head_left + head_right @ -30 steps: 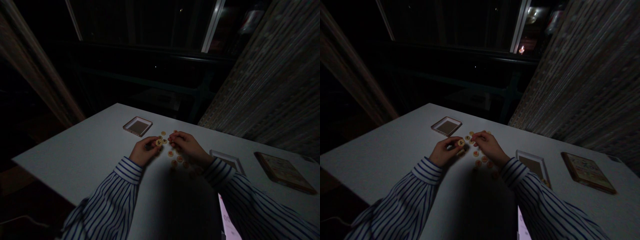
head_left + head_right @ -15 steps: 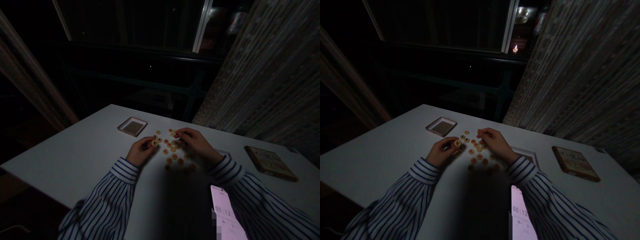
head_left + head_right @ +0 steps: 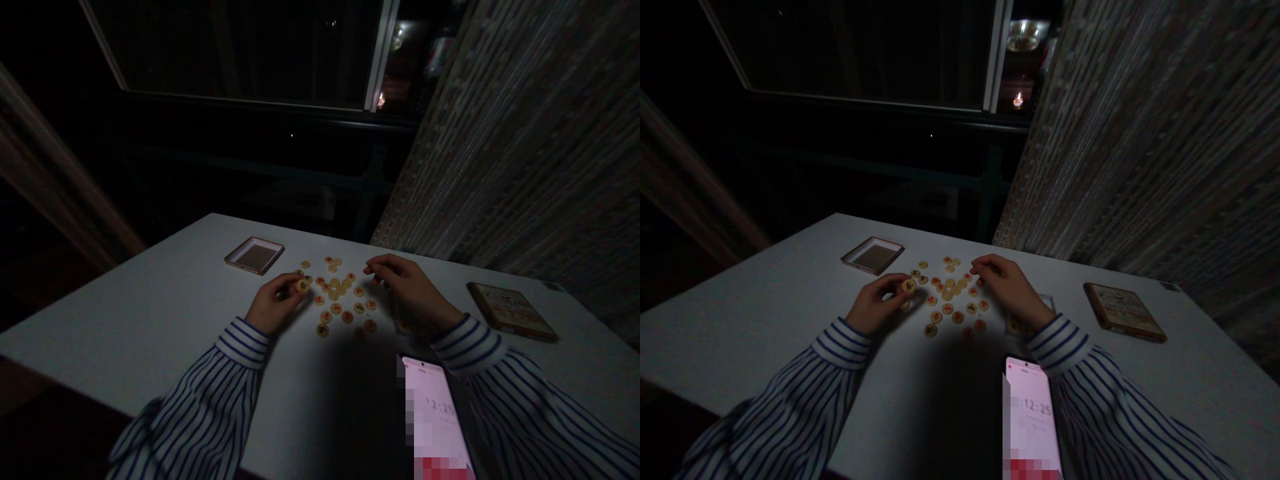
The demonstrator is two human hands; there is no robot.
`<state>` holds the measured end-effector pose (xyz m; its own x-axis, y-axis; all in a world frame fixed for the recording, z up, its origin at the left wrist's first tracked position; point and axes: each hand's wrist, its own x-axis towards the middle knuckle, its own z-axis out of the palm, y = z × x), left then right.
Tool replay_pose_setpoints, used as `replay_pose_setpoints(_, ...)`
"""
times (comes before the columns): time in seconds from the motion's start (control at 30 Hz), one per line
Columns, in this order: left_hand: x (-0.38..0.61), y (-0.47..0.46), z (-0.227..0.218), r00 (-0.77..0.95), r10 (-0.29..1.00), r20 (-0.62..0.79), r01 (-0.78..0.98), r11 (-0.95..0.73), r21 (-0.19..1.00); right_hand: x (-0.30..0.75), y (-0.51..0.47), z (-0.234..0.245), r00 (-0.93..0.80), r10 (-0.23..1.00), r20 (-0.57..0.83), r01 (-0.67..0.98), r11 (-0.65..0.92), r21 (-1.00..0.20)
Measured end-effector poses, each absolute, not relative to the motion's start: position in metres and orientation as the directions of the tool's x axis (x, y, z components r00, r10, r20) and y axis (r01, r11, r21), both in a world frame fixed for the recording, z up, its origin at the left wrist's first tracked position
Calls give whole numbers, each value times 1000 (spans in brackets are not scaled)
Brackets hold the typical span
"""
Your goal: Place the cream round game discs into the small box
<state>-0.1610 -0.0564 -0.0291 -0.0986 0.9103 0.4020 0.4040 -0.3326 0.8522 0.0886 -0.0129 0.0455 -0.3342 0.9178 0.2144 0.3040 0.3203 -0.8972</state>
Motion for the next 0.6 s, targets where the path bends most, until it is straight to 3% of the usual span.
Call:
replay_pose_setpoints(0.4,-137,-69,-9,4,927,376,399,-346,849,125,-20,47,-234,946,223,255,281,-925)
replay_pose_setpoints(0.6,-121,-67,-7,9,939,343,312,-329,892,129,-26,44,-255,946,203,250,267,-931)
